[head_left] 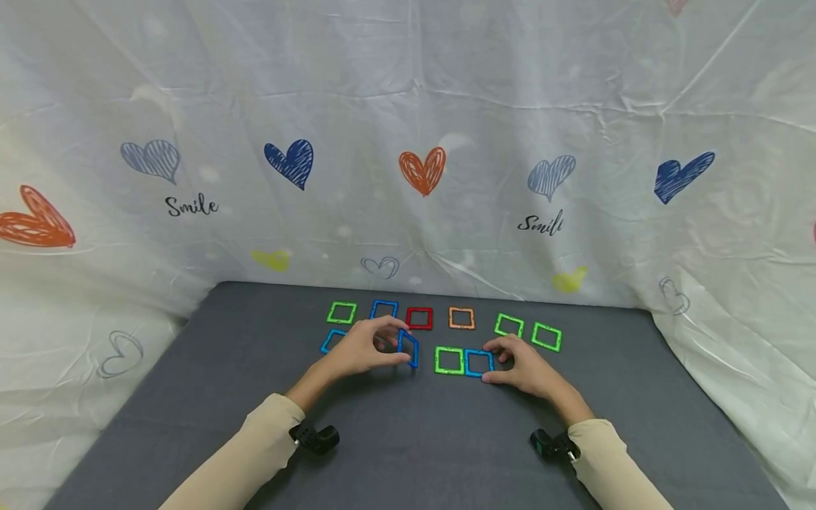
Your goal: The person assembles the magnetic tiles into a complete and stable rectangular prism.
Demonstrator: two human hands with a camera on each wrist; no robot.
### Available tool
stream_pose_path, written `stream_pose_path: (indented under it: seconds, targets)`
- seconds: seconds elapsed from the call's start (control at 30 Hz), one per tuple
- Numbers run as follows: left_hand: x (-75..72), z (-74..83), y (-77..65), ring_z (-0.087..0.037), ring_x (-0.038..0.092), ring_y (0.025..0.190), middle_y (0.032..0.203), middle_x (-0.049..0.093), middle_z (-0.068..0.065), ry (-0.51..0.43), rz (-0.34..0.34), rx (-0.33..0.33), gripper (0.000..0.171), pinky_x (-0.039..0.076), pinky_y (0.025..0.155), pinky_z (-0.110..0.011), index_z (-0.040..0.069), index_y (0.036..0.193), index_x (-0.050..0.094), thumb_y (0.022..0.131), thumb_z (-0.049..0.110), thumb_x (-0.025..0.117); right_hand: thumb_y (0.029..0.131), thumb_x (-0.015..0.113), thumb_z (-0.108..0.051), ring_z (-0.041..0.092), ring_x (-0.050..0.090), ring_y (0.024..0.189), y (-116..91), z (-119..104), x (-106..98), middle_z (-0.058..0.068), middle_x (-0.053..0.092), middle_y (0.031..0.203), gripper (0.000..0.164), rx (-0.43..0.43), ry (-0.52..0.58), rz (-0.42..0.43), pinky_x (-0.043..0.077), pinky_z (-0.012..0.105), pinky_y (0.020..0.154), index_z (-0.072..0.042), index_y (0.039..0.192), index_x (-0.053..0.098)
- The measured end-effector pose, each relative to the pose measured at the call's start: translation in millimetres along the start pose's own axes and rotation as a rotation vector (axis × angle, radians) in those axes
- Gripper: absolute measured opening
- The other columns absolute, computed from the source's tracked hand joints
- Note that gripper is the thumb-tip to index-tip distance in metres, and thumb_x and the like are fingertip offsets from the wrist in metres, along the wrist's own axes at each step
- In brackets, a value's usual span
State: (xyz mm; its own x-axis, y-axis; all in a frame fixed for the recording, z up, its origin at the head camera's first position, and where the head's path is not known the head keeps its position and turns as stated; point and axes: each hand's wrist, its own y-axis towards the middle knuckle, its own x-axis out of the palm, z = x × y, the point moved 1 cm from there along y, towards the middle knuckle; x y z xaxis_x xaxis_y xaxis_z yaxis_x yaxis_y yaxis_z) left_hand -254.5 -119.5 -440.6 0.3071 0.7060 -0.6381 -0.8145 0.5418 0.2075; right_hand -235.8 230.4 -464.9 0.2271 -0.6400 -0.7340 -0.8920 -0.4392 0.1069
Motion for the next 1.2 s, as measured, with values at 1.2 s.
stream_pose_path:
  seconds: [1.2]
  targets:
    - [15.7,-0.7,16.8,-0.011,0.065,0.094,0.105,0.069,0.003,0.076,-0.041,-0.005,0.053,0.054,0.077,-0.033,0.007,0.13,0.065,0.087,0.032,0.084,0.083,0.088,-0.024,0.022,0.055,0.093,0.3,-0.5,-0.1,0.006,0.057,0.113,0.051,0.002,0.011,0.005,0.049,0.042,0.082,-0.001,0.124,0.067]
